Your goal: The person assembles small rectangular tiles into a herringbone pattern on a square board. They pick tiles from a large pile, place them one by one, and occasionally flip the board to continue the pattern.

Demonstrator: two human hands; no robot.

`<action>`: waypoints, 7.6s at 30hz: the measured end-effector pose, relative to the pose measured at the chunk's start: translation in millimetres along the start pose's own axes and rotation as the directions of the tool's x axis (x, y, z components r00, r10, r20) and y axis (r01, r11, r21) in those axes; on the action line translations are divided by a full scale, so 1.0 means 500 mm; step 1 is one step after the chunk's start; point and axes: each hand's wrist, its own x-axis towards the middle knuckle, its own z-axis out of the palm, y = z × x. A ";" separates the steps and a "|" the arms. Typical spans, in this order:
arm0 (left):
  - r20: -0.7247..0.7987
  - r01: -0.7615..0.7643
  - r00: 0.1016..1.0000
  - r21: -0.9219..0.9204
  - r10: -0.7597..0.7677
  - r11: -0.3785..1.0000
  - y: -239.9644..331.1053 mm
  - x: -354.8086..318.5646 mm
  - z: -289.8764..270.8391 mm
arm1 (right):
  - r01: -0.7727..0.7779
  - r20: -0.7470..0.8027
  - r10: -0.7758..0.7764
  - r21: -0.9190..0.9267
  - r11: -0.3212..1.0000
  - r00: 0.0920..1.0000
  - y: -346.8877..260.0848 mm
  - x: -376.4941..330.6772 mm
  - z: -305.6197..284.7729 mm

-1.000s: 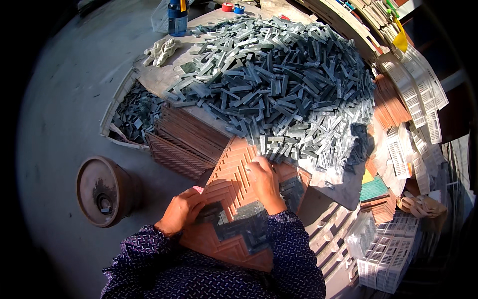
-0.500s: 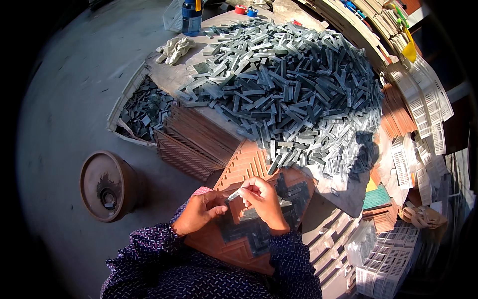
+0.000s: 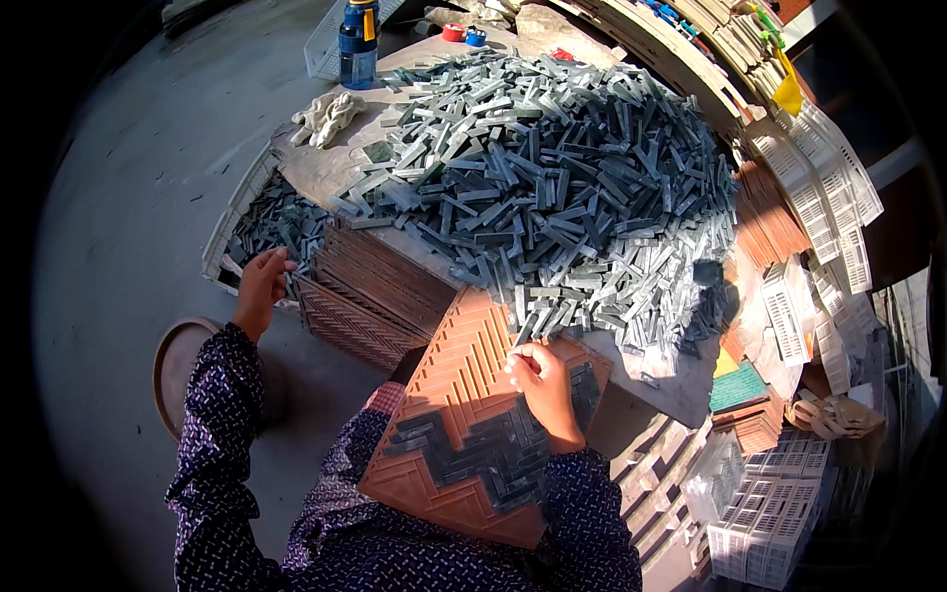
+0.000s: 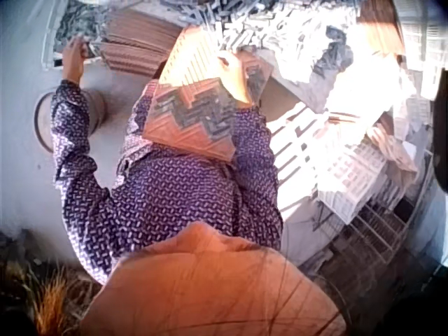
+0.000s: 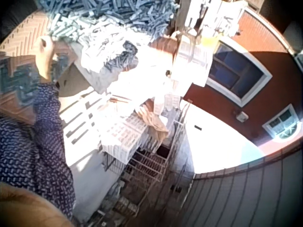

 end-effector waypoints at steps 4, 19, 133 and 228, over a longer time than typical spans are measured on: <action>-0.029 -0.106 0.994 0.004 0.106 0.994 0.078 0.029 0.078 | 0.005 -0.267 -0.199 -0.587 0.810 0.943 0.035 0.048 -0.047; 0.527 -0.643 0.751 0.720 0.397 0.261 -0.132 -0.206 0.578 | -0.003 -0.411 -0.039 -0.102 0.995 0.911 0.051 -0.020 -0.023; 0.721 -0.879 0.471 0.434 0.507 0.199 -0.061 -0.132 0.336 | 0.018 0.103 0.027 -0.414 0.910 0.994 -0.021 -0.091 0.091; 0.371 -0.368 0.907 0.470 0.198 0.803 -0.115 -0.299 0.245 | -0.028 0.256 0.075 -0.184 0.983 0.964 -0.006 -0.022 0.058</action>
